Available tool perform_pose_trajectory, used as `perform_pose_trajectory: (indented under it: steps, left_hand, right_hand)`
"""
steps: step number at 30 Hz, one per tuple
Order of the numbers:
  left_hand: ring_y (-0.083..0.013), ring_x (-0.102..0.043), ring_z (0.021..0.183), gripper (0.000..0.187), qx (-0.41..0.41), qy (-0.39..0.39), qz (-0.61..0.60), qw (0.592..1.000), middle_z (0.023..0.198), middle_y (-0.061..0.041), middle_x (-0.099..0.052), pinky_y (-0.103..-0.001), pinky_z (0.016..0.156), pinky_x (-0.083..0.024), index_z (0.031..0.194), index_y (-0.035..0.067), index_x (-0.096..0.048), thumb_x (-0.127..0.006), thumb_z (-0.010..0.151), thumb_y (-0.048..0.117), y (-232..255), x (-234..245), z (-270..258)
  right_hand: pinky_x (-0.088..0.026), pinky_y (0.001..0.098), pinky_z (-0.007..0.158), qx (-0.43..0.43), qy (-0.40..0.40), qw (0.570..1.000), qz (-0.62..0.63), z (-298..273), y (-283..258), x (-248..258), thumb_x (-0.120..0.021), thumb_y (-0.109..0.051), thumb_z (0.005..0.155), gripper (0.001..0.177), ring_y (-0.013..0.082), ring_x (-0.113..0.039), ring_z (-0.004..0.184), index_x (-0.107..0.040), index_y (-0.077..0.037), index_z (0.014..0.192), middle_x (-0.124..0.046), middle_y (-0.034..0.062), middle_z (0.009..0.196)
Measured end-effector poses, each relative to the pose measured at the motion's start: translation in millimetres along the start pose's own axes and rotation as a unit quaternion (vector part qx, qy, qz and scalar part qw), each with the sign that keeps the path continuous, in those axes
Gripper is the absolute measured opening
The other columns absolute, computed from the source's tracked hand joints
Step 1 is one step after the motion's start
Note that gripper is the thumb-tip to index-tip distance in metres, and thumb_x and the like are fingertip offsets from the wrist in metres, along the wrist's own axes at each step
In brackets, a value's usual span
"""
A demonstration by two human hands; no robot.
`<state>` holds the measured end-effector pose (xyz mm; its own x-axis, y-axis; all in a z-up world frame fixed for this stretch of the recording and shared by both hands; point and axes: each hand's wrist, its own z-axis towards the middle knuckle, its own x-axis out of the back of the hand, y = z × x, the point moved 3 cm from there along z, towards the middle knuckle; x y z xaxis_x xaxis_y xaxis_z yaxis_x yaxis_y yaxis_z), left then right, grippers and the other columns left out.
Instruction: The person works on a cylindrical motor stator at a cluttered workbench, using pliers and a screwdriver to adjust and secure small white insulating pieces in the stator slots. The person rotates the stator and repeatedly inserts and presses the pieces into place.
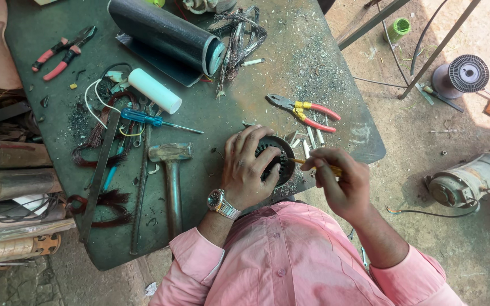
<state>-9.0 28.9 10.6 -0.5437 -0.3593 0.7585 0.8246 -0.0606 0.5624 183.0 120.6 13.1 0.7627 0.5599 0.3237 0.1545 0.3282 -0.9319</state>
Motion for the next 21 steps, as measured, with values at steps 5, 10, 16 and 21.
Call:
perform_pose_trajectory:
  steps: [5,10,16,21]
  left_hand:
    - [-0.0340,-0.046,0.140,0.026,0.005,0.002,-0.004,1.000,0.139,-0.012,-0.056,-0.055,0.115,-0.032,0.105,0.013,-0.070,-0.074,0.080,0.019,0,0,-1]
    - [-0.0341,-0.046,0.140,0.025,-0.004,0.001,-0.014,1.000,0.140,-0.012,-0.055,-0.055,0.116,-0.032,0.104,0.013,-0.073,-0.075,0.080,0.018,1,2,-2]
    - [-0.0341,-0.047,0.140,0.025,-0.004,0.004,-0.016,1.000,0.141,-0.013,-0.056,-0.054,0.116,-0.033,0.105,0.015,-0.073,-0.075,0.081,0.018,1,2,-1]
    - [-0.0351,-0.047,0.139,0.030,-0.006,0.013,-0.025,1.000,0.142,-0.013,-0.055,-0.054,0.116,-0.033,0.111,0.016,-0.073,-0.074,0.082,0.019,-1,1,-3]
  right_hand:
    - [-0.055,0.0216,0.057,0.009,-0.029,0.997,-0.064,8,-15,-4,-0.056,0.003,0.101,0.019,0.0056,-0.067,0.062,-0.065,0.001,0.118,-0.078,0.0057,0.091]
    - [-0.056,0.0223,0.058,-0.003,-0.017,0.999,-0.042,9,-15,-6,-0.056,0.002,0.103,0.017,0.0070,-0.069,0.065,-0.065,0.001,0.117,-0.077,0.0074,0.091]
    - [-0.059,0.0230,0.062,-0.004,0.002,1.000,-0.001,-1,-5,-7,-0.055,0.002,0.104,0.013,0.0088,-0.071,0.070,-0.064,0.003,0.114,-0.076,0.0099,0.096]
    - [-0.058,0.0241,0.067,-0.021,0.031,0.996,0.084,-9,8,-6,-0.052,0.003,0.107,0.012,0.0105,-0.068,0.076,-0.060,0.005,0.116,-0.074,0.0117,0.100]
